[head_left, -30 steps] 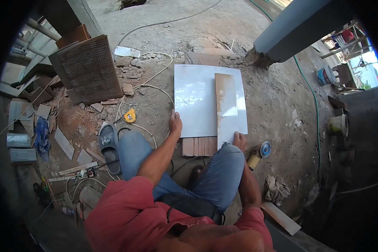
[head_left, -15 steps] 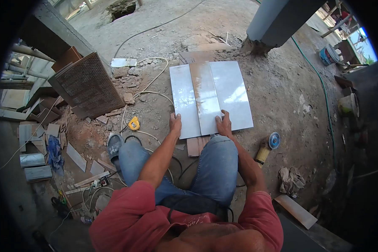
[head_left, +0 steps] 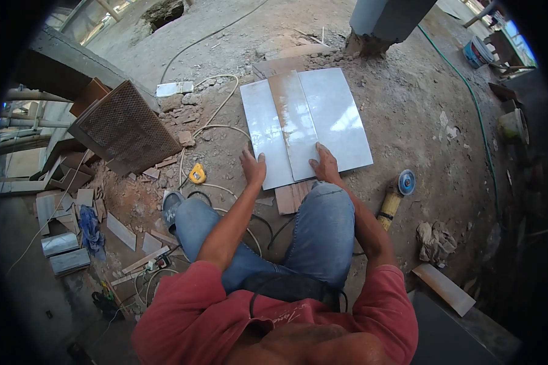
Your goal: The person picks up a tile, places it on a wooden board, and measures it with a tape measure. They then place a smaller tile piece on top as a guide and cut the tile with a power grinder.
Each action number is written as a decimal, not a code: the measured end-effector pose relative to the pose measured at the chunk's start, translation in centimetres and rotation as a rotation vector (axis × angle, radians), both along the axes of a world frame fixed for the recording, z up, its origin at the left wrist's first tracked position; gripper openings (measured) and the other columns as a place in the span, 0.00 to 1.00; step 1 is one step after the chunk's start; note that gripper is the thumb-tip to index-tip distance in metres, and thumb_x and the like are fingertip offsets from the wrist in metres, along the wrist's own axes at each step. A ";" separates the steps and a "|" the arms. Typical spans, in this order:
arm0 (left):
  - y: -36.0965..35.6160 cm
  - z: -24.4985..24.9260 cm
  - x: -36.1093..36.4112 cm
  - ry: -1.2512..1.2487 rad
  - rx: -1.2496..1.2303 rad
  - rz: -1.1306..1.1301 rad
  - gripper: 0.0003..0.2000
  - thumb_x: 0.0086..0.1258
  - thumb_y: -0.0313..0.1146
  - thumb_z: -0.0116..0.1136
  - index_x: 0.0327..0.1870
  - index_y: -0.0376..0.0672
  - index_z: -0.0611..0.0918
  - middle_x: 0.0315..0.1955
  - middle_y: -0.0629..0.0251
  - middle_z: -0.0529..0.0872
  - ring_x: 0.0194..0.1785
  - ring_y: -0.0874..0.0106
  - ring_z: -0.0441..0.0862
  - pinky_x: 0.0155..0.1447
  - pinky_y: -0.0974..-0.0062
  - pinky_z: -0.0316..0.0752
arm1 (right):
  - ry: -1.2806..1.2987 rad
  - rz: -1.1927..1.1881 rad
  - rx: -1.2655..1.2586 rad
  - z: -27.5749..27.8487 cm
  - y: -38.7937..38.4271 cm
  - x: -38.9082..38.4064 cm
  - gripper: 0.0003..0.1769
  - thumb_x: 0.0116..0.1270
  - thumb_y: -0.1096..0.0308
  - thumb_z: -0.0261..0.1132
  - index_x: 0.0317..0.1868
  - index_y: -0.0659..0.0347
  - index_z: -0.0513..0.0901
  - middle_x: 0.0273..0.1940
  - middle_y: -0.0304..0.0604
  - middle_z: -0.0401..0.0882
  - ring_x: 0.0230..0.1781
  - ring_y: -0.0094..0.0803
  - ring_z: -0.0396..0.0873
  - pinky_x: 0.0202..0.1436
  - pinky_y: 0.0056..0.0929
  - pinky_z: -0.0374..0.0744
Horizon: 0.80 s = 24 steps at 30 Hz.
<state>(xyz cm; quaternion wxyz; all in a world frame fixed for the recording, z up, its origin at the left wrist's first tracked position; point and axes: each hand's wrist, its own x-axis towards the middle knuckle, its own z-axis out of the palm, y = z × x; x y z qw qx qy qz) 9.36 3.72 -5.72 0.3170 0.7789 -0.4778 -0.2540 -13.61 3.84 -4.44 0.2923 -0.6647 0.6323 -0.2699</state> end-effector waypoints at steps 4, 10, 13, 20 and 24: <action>2.1 2.1 -3.0 -0.175 -0.173 -0.619 0.44 0.54 0.47 0.67 0.70 0.44 0.55 0.67 0.38 0.51 0.70 0.46 0.52 0.69 0.53 0.53 | 0.012 -0.017 0.026 0.5 0.2 -0.5 0.31 0.55 0.74 0.66 0.60 0.71 0.68 0.55 0.58 0.73 0.58 0.53 0.69 0.63 0.39 0.68; 3.7 1.3 -5.1 -0.400 0.117 -0.842 0.53 0.47 0.57 0.68 0.73 0.48 0.52 0.70 0.39 0.41 0.73 0.44 0.40 0.72 0.45 0.36 | 0.122 0.013 -0.100 0.5 1.2 -4.6 0.27 0.56 0.73 0.65 0.57 0.70 0.71 0.51 0.57 0.75 0.49 0.49 0.73 0.55 0.39 0.72; 3.2 0.0 -4.9 -0.395 0.075 -0.840 0.52 0.49 0.58 0.66 0.72 0.46 0.52 0.71 0.42 0.44 0.74 0.48 0.41 0.72 0.46 0.35 | -0.006 -0.224 0.017 0.2 2.9 -7.2 0.26 0.56 0.72 0.65 0.55 0.71 0.71 0.47 0.56 0.76 0.46 0.47 0.75 0.52 0.37 0.74; 2.9 -1.5 -4.4 -0.399 -0.003 -0.871 0.50 0.53 0.63 0.59 0.72 0.42 0.53 0.71 0.45 0.47 0.75 0.51 0.41 0.71 0.43 0.31 | -0.774 -0.825 0.328 -4.6 4.5 -8.7 0.24 0.60 0.67 0.67 0.50 0.75 0.70 0.44 0.57 0.75 0.41 0.35 0.78 0.35 0.29 0.79; 2.4 -1.2 -4.9 -0.327 0.037 -0.891 0.49 0.55 0.64 0.56 0.72 0.42 0.53 0.71 0.45 0.47 0.75 0.52 0.42 0.69 0.41 0.26 | -0.782 -0.730 0.639 -1.8 4.0 -6.1 0.23 0.61 0.62 0.66 0.46 0.76 0.73 0.38 0.54 0.79 0.35 0.34 0.79 0.34 0.28 0.79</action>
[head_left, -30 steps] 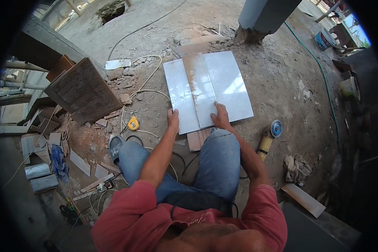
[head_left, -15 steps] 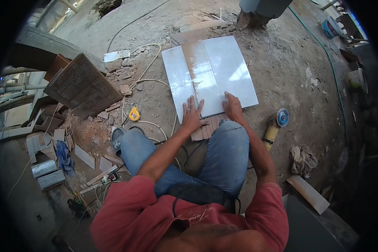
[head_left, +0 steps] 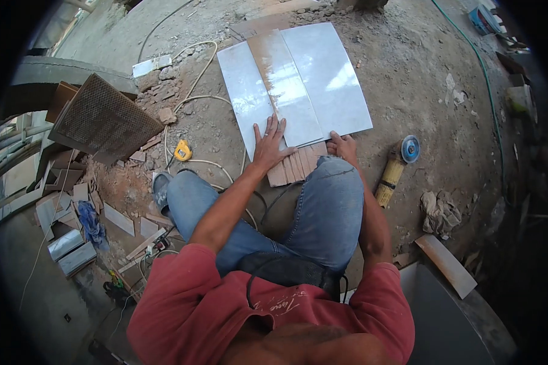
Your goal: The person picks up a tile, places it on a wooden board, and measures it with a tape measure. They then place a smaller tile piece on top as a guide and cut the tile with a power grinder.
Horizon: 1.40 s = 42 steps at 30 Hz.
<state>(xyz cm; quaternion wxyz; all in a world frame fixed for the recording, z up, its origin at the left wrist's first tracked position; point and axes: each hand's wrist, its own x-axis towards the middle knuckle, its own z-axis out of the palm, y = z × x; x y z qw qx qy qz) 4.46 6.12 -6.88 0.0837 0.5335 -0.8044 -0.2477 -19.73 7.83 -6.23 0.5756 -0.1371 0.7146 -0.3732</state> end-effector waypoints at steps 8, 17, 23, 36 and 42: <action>0.1 -0.2 -0.3 0.003 -0.094 -0.007 0.40 0.57 0.61 0.56 0.69 0.50 0.63 0.71 0.45 0.50 0.74 0.51 0.45 0.68 0.37 0.27 | 0.641 0.307 -0.252 1.8 1.7 1.3 0.14 0.61 0.68 0.65 0.44 0.70 0.79 0.35 0.54 0.80 0.33 0.38 0.80 0.38 0.33 0.77; 0.5 0.0 -0.3 0.032 -0.134 -0.005 0.40 0.53 0.57 0.63 0.68 0.51 0.65 0.70 0.44 0.53 0.73 0.52 0.49 0.70 0.41 0.34 | 0.635 0.338 -0.411 1.5 2.3 2.9 0.12 0.59 0.73 0.65 0.44 0.66 0.82 0.39 0.54 0.81 0.39 0.41 0.80 0.45 0.33 0.77; 0.9 -0.6 -0.2 0.054 -0.177 -0.015 0.40 0.53 0.55 0.63 0.68 0.48 0.66 0.69 0.43 0.54 0.72 0.51 0.51 0.72 0.45 0.39 | 0.576 0.300 -0.394 1.0 2.6 3.0 0.11 0.60 0.73 0.64 0.44 0.67 0.82 0.39 0.54 0.82 0.40 0.40 0.80 0.46 0.32 0.77; 1.1 -0.9 -0.4 0.077 -0.238 -0.032 0.40 0.56 0.53 0.63 0.69 0.45 0.63 0.69 0.43 0.53 0.72 0.49 0.50 0.71 0.47 0.42 | 0.563 0.207 -0.571 -0.4 3.1 2.7 0.07 0.61 0.72 0.63 0.39 0.67 0.82 0.34 0.51 0.80 0.37 0.37 0.79 0.42 0.33 0.76; 0.5 2.7 1.0 -0.069 -0.097 0.140 0.39 0.58 0.55 0.60 0.68 0.46 0.63 0.69 0.42 0.51 0.73 0.51 0.48 0.72 0.48 0.37 | 0.533 -0.027 -0.386 -0.4 2.0 1.4 0.19 0.62 0.70 0.64 0.52 0.66 0.72 0.42 0.47 0.76 0.41 0.37 0.76 0.44 0.33 0.75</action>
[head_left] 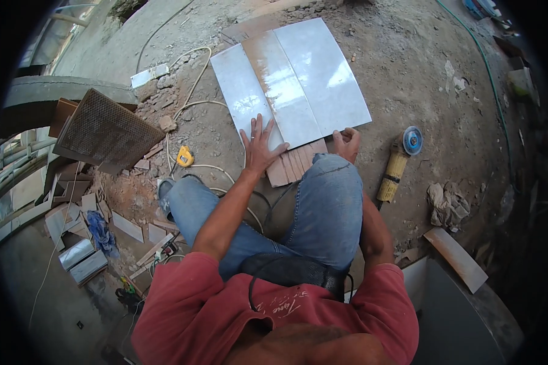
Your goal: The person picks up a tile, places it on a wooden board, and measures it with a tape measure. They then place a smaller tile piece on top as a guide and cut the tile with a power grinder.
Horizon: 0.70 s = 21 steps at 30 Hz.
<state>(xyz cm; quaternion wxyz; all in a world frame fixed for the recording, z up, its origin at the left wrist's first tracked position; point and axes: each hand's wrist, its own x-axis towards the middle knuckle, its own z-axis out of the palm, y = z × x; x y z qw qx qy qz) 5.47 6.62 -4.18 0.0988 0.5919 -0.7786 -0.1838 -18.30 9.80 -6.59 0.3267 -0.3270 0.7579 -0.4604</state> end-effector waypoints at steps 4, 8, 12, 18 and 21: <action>-1.7 -2.7 3.8 0.080 -0.195 0.566 0.37 0.62 0.52 0.59 0.69 0.44 0.61 0.64 0.45 0.62 0.67 0.54 0.61 0.69 0.52 0.52 | -0.507 -0.451 -0.102 -0.3 -3.4 -3.3 0.23 0.62 0.71 0.63 0.56 0.62 0.65 0.52 0.49 0.72 0.47 0.39 0.74 0.47 0.42 0.75; -2.7 -6.3 5.5 1.113 0.395 0.961 0.23 0.71 0.41 0.50 0.61 0.38 0.66 0.49 0.55 0.75 0.49 0.66 0.75 0.53 0.66 0.70 | -0.848 -0.270 -0.061 -4.5 -5.3 -7.2 0.24 0.63 0.74 0.61 0.56 0.60 0.62 0.52 0.46 0.70 0.53 0.38 0.70 0.46 0.42 0.74; -3.2 -6.1 3.6 1.160 0.328 1.000 0.12 0.74 0.34 0.44 0.49 0.35 0.72 0.40 0.60 0.78 0.42 0.71 0.76 0.47 0.70 0.74 | -0.951 -0.292 -0.157 -3.4 -5.1 -6.5 0.21 0.62 0.81 0.58 0.54 0.59 0.64 0.51 0.46 0.71 0.50 0.39 0.72 0.49 0.44 0.75; -2.8 -5.7 3.6 1.116 0.268 0.998 0.11 0.73 0.34 0.45 0.47 0.35 0.73 0.37 0.62 0.79 0.38 0.72 0.76 0.44 0.71 0.74 | -0.939 -0.319 -0.210 -3.6 -4.4 -6.4 0.20 0.63 0.83 0.57 0.54 0.60 0.64 0.51 0.47 0.72 0.50 0.41 0.74 0.53 0.47 0.76; -2.8 -5.8 3.2 1.187 0.284 1.012 0.12 0.72 0.34 0.46 0.47 0.33 0.74 0.36 0.61 0.79 0.37 0.73 0.74 0.45 0.72 0.71 | -0.912 -0.326 -0.214 -3.6 -4.6 -6.6 0.20 0.64 0.83 0.56 0.54 0.61 0.64 0.51 0.48 0.71 0.50 0.41 0.74 0.53 0.47 0.76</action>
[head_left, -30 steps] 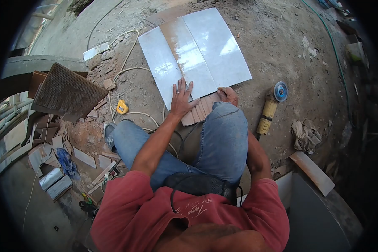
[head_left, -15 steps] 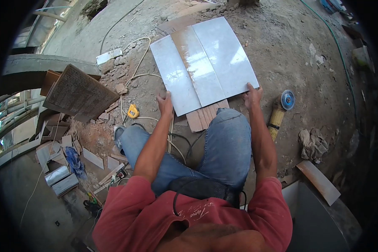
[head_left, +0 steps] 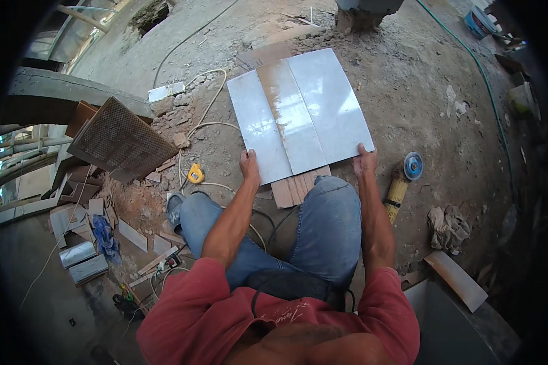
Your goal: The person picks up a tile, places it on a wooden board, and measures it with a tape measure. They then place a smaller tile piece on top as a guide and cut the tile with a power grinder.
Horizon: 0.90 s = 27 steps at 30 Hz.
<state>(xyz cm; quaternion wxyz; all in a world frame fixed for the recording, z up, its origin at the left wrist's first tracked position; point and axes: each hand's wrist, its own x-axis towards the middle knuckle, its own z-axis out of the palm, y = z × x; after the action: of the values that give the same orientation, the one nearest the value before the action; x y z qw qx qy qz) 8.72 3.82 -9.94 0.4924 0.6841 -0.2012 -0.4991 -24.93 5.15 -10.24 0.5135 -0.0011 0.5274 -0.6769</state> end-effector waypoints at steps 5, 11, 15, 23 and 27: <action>-0.2 -0.7 0.5 0.042 0.028 0.007 0.11 0.72 0.33 0.47 0.45 0.34 0.74 0.35 0.61 0.78 0.36 0.73 0.74 0.44 0.72 0.71 | -0.013 0.008 -0.012 0.3 -0.1 0.1 0.19 0.65 0.82 0.56 0.55 0.61 0.64 0.52 0.48 0.71 0.50 0.41 0.74 0.52 0.45 0.77; -0.4 -0.6 0.3 0.113 0.018 0.063 0.09 0.71 0.32 0.48 0.43 0.34 0.74 0.34 0.62 0.79 0.36 0.73 0.75 0.43 0.71 0.73 | 0.010 0.028 -0.017 0.2 -0.1 0.0 0.20 0.65 0.82 0.56 0.56 0.60 0.63 0.53 0.48 0.71 0.50 0.40 0.75 0.49 0.42 0.78; -0.6 -1.2 0.8 0.090 0.025 0.054 0.10 0.72 0.34 0.49 0.44 0.35 0.73 0.35 0.61 0.79 0.36 0.71 0.77 0.44 0.70 0.75 | -0.015 0.006 0.000 0.4 0.0 0.5 0.20 0.64 0.83 0.56 0.55 0.60 0.64 0.52 0.47 0.72 0.49 0.39 0.75 0.50 0.41 0.78; -3.6 -0.7 2.9 0.079 0.019 0.103 0.09 0.69 0.32 0.52 0.42 0.34 0.75 0.33 0.62 0.79 0.34 0.72 0.75 0.43 0.71 0.72 | -0.028 0.052 -0.005 -0.1 -2.9 2.1 0.19 0.65 0.82 0.56 0.54 0.59 0.65 0.51 0.46 0.72 0.47 0.37 0.76 0.49 0.40 0.78; -5.9 -1.0 4.9 0.091 0.016 0.087 0.10 0.69 0.33 0.52 0.43 0.34 0.75 0.33 0.62 0.80 0.34 0.72 0.75 0.43 0.71 0.72 | -0.013 0.152 0.000 -0.2 -5.1 3.5 0.19 0.66 0.80 0.56 0.55 0.59 0.65 0.51 0.46 0.72 0.48 0.38 0.76 0.49 0.41 0.78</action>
<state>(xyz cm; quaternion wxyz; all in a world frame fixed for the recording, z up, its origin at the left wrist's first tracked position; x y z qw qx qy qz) 13.59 -2.13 -10.93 0.5167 0.6726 -0.1447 -0.5095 -21.46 0.06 -10.48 0.5669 -0.0369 0.5226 -0.6358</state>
